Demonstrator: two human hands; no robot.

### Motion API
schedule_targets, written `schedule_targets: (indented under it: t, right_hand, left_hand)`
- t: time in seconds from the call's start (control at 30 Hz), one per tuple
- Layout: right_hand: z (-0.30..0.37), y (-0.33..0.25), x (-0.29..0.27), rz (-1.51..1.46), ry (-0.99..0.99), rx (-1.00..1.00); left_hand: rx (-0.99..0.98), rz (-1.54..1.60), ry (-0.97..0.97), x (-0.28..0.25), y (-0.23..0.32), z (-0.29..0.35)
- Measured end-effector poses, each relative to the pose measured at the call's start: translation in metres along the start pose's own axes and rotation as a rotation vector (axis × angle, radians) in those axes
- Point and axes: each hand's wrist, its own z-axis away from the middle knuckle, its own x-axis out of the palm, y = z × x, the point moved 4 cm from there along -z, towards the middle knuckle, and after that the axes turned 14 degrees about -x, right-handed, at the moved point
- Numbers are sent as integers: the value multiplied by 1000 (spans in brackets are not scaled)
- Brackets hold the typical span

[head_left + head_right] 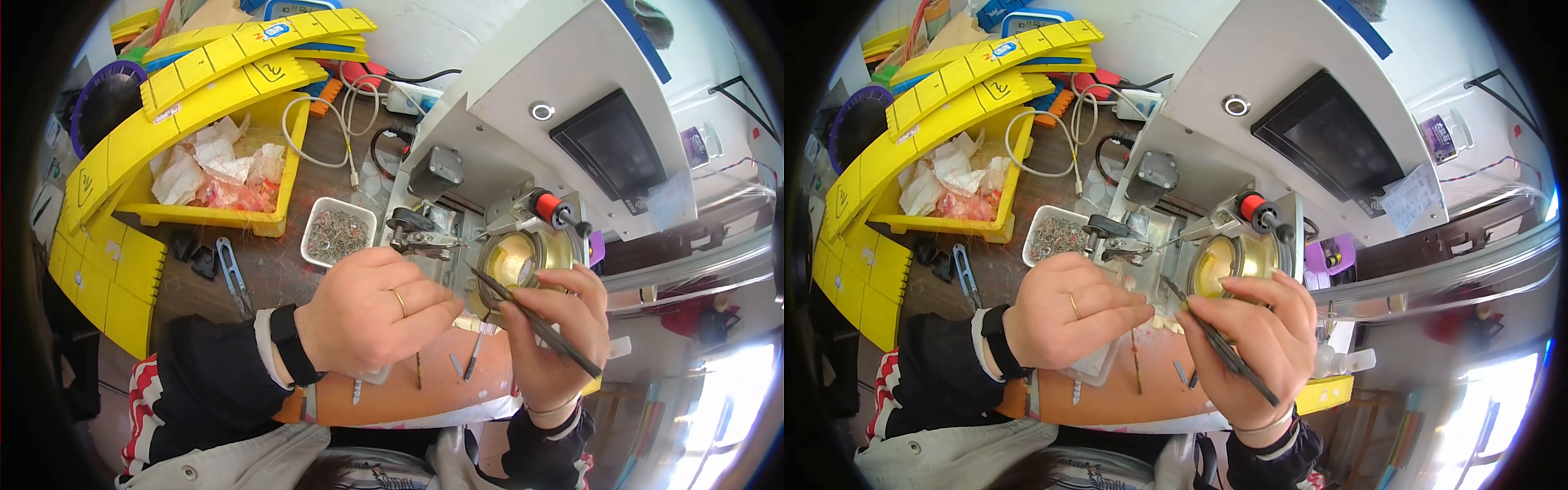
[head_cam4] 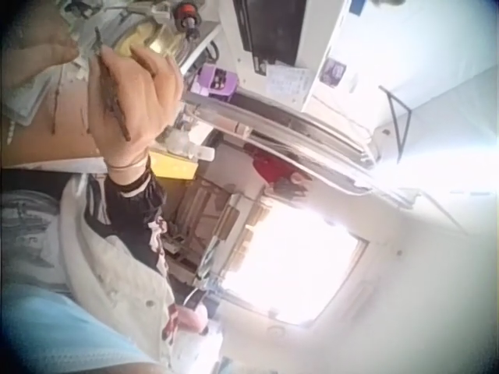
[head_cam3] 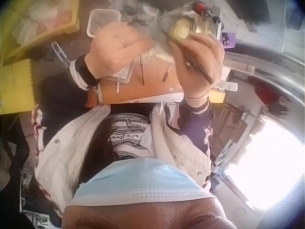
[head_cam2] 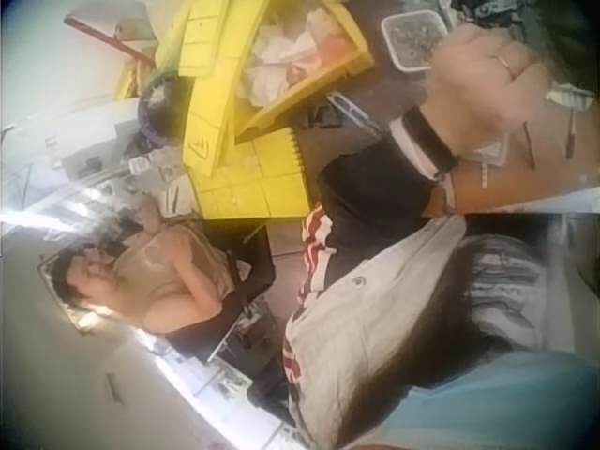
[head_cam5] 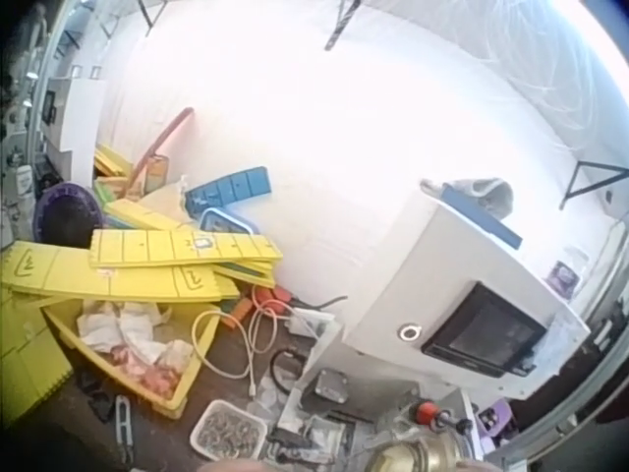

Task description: Manually assembling small electronic parts using tweezers, adhesive, and a specialized machine at a workbench.

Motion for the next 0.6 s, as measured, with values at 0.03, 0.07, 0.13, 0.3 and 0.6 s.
schedule_targets:
  t: [0.03, 0.07, 0.13, 0.3, 0.6]
  right_hand:
    - [0, 3, 3, 1, -1, 0]
    - [1, 6, 7, 11, -14, -9]
    - [1, 8, 11, 20, -26, -16]
    - [2, 11, 15, 16, 42, 8]
    - [6, 13, 18, -5, 115, 7]
  left_hand:
    - [11, 43, 46, 3, -1, 0]
    - [22, 85, 92, 4, -2, 0]
    - [30, 108, 91, 6, -3, -2]
    - [39, 136, 73, 8, -5, -3]
    - [36, 140, 51, 6, -6, -4]
